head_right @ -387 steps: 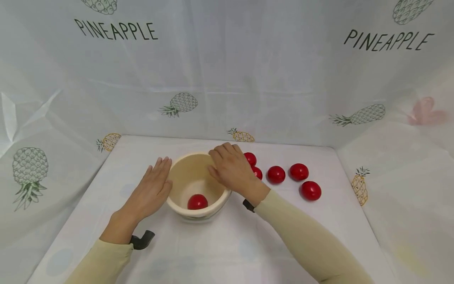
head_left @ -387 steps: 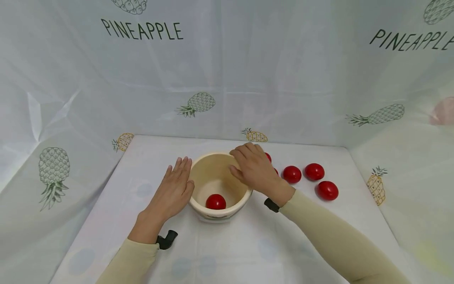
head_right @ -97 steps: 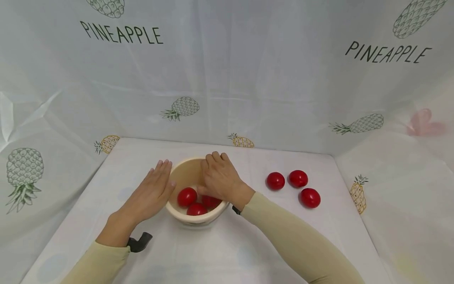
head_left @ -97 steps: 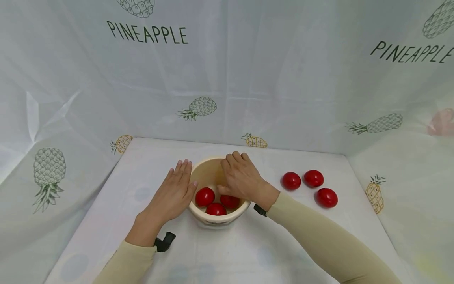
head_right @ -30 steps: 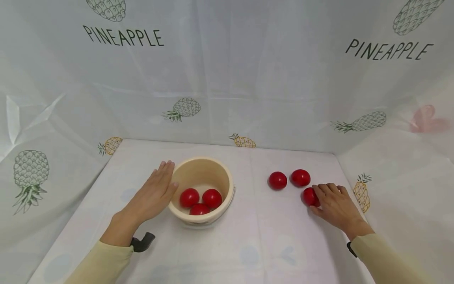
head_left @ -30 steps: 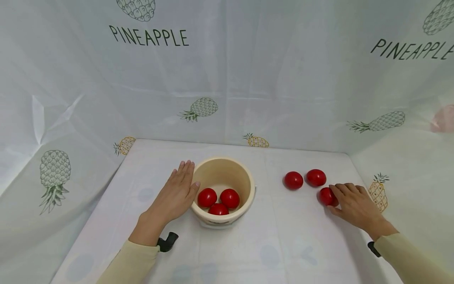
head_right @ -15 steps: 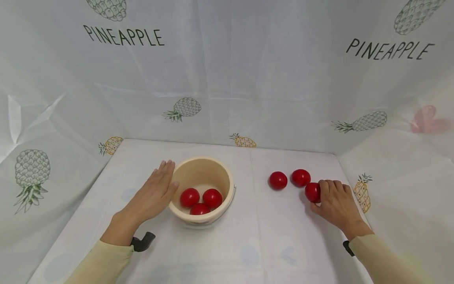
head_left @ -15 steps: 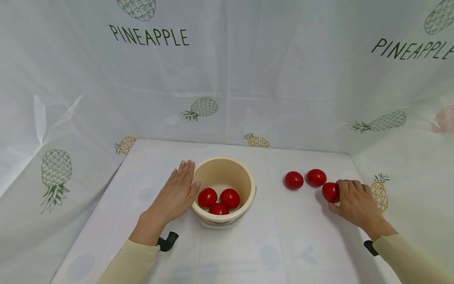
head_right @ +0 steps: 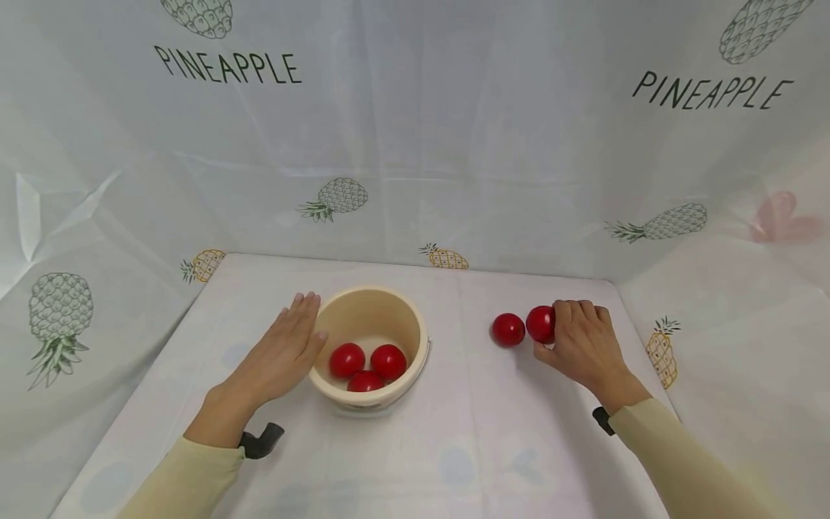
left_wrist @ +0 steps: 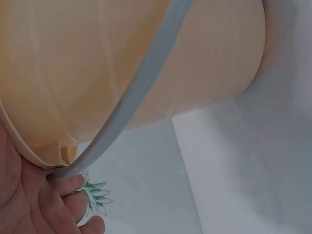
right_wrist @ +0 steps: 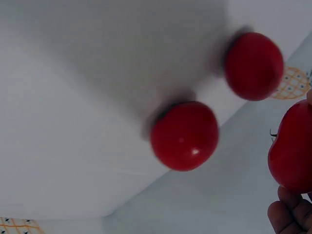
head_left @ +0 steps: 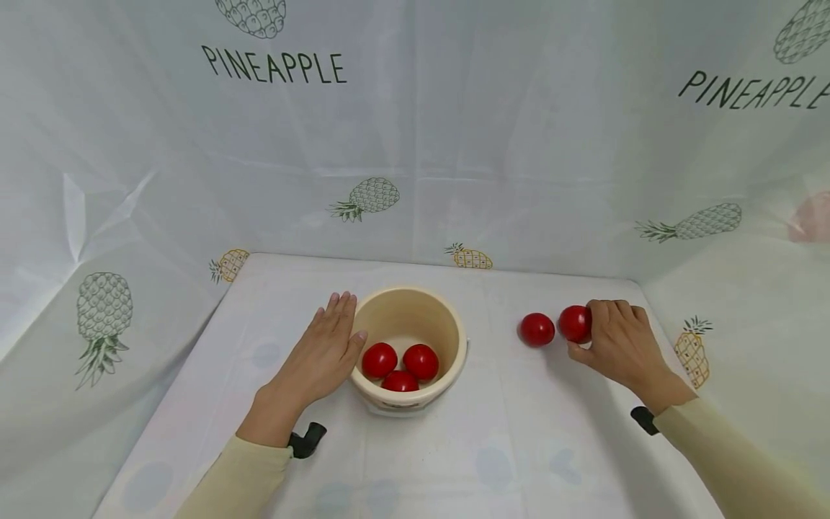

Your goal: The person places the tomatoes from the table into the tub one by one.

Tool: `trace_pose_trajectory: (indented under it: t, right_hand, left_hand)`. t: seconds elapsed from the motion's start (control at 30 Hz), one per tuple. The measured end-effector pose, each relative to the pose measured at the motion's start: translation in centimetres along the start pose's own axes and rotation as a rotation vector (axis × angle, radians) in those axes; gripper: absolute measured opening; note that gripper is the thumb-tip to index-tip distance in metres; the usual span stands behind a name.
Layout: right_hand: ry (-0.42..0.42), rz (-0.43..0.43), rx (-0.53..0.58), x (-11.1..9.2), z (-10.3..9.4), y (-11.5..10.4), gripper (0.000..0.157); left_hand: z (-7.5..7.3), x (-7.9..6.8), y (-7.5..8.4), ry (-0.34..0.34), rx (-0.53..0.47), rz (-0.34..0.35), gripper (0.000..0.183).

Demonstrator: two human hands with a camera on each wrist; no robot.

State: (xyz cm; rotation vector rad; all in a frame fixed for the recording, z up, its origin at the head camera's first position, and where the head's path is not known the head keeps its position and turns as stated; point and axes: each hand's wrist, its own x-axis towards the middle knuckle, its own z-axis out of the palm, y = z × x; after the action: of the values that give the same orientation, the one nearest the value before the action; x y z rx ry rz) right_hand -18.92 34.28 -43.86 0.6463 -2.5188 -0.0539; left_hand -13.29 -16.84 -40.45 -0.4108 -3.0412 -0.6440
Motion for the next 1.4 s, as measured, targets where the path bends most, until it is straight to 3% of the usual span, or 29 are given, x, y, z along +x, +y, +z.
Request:
trace_pose_trajectory:
  t: [0.3, 0.5, 0.77, 1.17, 1.4]
  right_hand:
    - [-0.024, 0.005, 0.102, 5.1, -2.0, -3.9, 0.078]
    - [0.009, -0.034, 0.094, 8.8, -3.0, -6.2, 0.075]
    - [0.055, -0.046, 0.252, 13.3, -4.2, -10.4, 0.068]
    - [-0.029, -0.096, 0.388, 15.9, -3.9, -16.1, 0.078]
    - [-0.117, -0.13, 0.439, 16.4, -3.2, -19.0, 0.067]
  left_hand:
    - [0.2, 0.0, 0.0, -0.011, -0.007, -0.01, 0.072]
    - [-0.1, -0.1, -0.1, -0.027, -0.015, -0.014, 0.072]
    - [-0.8, 0.5, -0.4, -0.029, -0.051, -0.019, 0.07]
    - [-0.3, 0.3, -0.4, -0.014, -0.024, 0.0, 0.069]
    - [-0.3, 0.3, -0.3, -0.011, 0.001, -0.002, 0.069]
